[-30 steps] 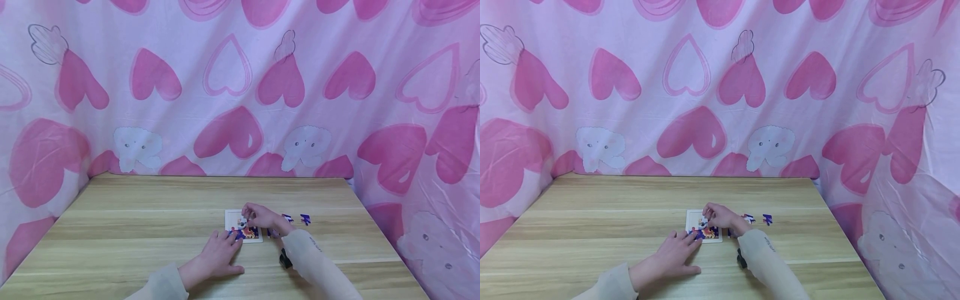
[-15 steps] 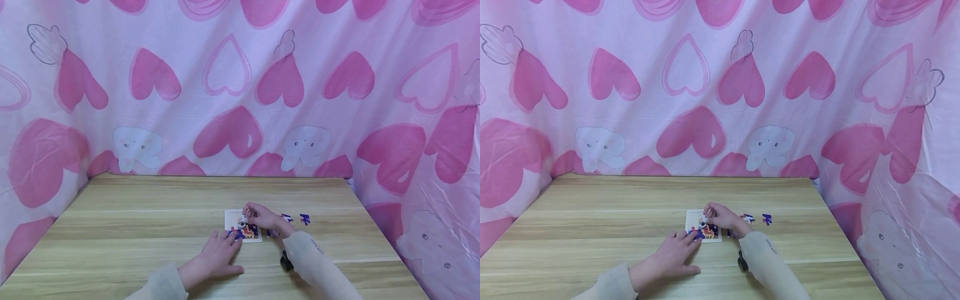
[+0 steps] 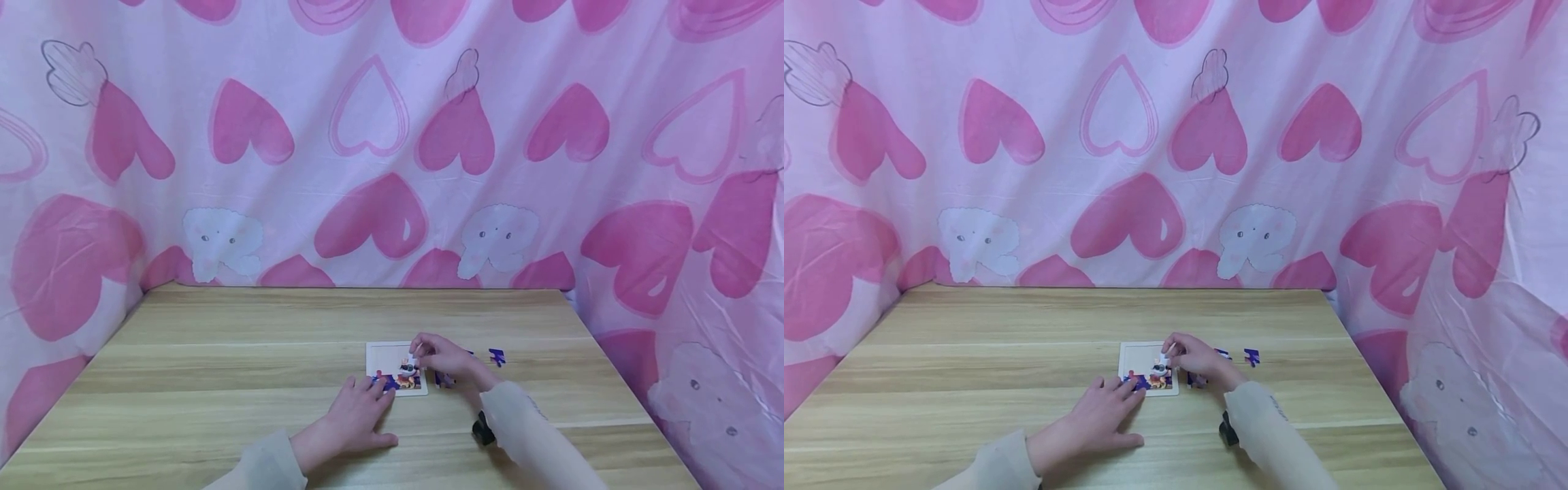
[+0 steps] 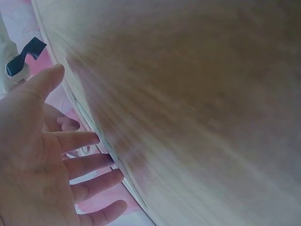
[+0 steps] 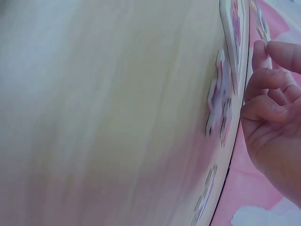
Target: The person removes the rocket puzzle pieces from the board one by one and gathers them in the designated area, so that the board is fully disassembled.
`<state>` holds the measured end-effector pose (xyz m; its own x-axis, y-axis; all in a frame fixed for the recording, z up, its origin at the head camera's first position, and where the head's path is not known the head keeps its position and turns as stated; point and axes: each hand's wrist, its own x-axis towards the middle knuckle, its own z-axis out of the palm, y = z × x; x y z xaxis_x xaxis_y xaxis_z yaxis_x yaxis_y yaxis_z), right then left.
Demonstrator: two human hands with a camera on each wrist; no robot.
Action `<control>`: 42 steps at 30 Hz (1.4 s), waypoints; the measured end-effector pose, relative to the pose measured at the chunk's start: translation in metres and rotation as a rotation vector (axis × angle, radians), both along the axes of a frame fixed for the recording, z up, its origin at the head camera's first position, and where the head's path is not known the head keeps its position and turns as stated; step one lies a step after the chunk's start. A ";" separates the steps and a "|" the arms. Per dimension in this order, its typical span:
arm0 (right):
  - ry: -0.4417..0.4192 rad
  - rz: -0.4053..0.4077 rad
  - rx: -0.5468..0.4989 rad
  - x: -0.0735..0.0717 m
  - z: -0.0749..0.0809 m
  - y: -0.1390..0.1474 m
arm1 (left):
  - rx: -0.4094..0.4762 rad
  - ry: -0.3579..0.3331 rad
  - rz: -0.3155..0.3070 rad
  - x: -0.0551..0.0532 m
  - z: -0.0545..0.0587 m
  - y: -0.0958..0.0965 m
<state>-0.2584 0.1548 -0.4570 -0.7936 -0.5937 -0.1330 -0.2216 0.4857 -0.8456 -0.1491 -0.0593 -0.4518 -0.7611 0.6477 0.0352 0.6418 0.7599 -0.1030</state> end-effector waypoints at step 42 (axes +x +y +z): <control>-0.062 -0.086 -0.014 0.019 -0.002 0.108 | 0.030 -0.059 0.007 -0.002 -0.003 -0.001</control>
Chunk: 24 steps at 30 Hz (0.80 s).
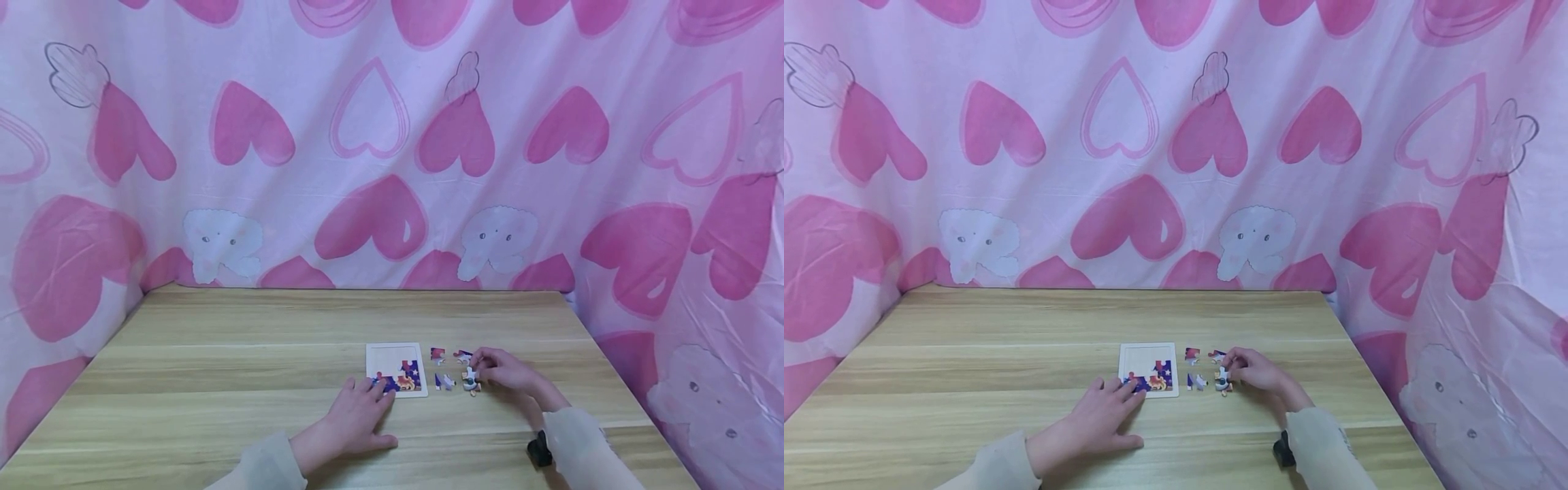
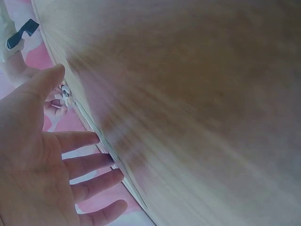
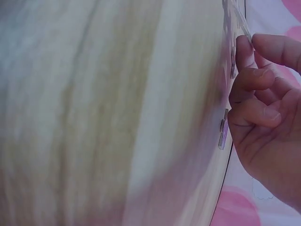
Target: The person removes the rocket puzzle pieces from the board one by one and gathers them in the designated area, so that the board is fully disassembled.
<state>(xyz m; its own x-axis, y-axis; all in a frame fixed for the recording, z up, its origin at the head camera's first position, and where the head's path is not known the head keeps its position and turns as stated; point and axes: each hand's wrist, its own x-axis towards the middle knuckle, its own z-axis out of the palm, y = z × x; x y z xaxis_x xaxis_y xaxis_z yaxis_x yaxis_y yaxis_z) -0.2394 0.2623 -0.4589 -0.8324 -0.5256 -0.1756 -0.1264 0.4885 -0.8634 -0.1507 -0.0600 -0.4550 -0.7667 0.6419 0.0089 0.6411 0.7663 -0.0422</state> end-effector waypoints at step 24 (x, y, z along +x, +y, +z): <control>0.040 -0.018 0.094 0.014 0.024 -0.008 | -0.014 -0.011 0.004 0.000 0.001 0.000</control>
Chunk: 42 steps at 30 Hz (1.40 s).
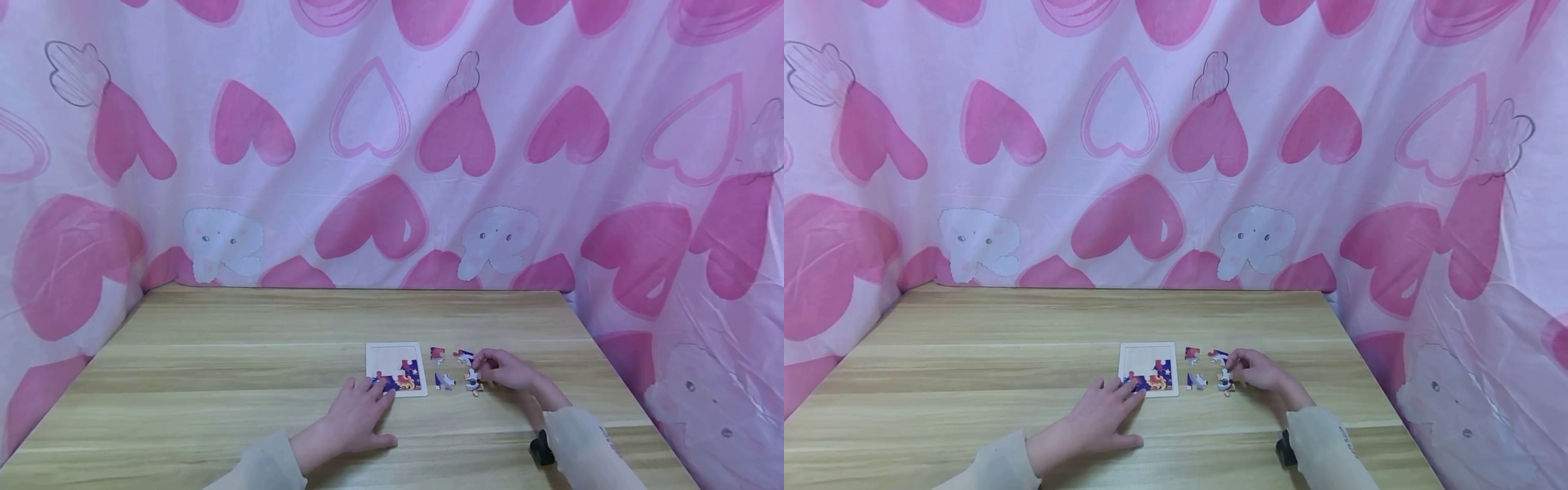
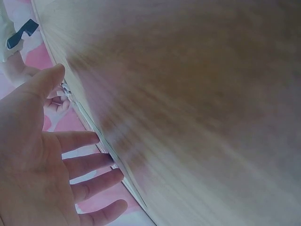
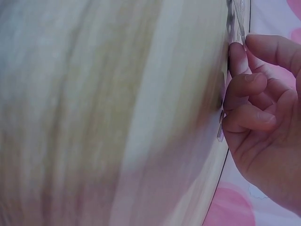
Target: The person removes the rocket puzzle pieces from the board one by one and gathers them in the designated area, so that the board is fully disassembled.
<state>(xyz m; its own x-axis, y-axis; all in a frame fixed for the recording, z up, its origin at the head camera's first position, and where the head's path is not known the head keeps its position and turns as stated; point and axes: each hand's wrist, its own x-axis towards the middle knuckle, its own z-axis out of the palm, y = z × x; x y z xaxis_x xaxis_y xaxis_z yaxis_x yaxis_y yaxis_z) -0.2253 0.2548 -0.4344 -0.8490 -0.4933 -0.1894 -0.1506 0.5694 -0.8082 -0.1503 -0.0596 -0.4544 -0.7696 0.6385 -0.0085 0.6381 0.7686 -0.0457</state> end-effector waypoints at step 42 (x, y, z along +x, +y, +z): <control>0.124 0.063 0.002 -0.019 -0.022 -0.071 | 0.061 0.114 -0.038 -0.006 -0.002 0.002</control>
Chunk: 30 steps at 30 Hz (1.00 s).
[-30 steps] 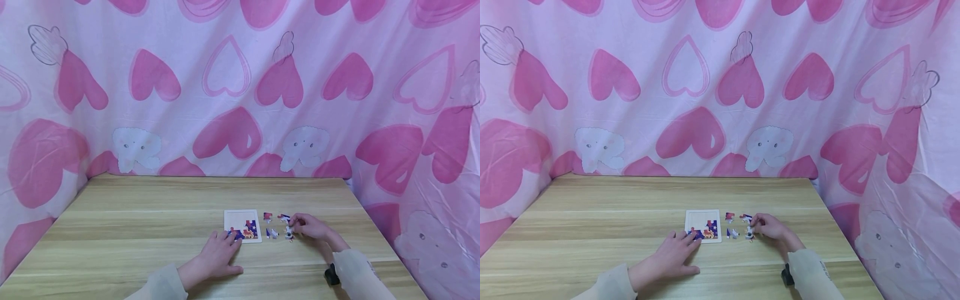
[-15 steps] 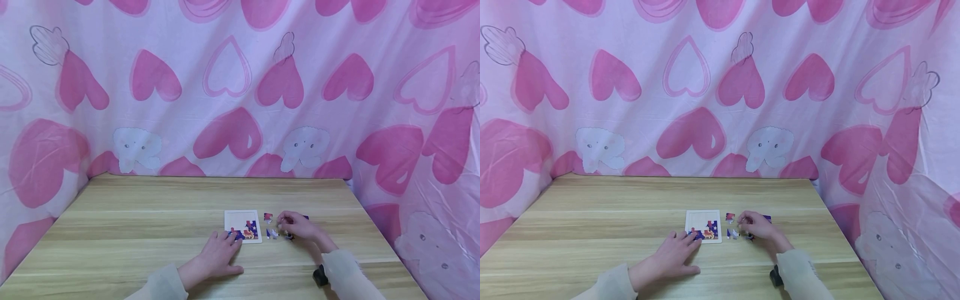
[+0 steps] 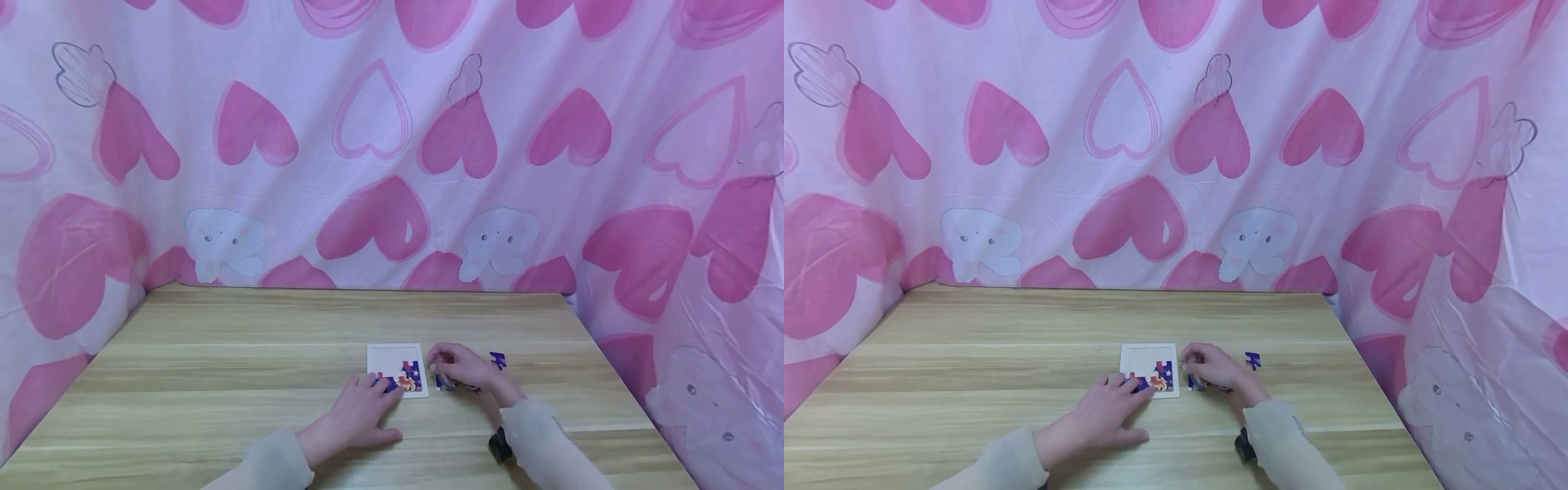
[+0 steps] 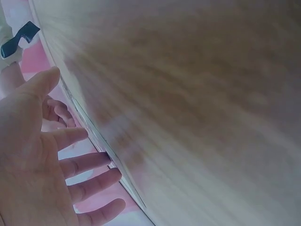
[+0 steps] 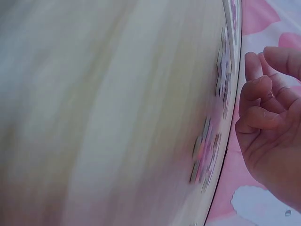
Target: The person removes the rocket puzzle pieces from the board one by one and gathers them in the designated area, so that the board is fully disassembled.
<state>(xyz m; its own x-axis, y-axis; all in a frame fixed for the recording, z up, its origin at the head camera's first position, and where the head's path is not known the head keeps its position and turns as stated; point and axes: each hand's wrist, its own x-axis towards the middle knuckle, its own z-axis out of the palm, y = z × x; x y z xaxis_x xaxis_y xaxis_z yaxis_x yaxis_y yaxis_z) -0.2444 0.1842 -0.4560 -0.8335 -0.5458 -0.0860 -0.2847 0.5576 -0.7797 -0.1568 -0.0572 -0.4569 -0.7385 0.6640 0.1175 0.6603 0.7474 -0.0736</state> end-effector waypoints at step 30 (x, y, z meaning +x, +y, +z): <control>0.001 -0.017 0.108 -0.018 -0.005 -0.042 | -0.071 0.012 0.026 -0.004 -0.002 0.009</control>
<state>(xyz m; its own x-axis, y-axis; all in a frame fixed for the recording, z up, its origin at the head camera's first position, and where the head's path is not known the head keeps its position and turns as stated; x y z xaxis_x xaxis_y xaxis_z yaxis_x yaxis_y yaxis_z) -0.2623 0.1419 -0.4614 -0.8426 -0.5192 -0.1430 -0.2751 0.6433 -0.7145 -0.1609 -0.0481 -0.4590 -0.7544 0.6516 0.0795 0.6395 0.7569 -0.1348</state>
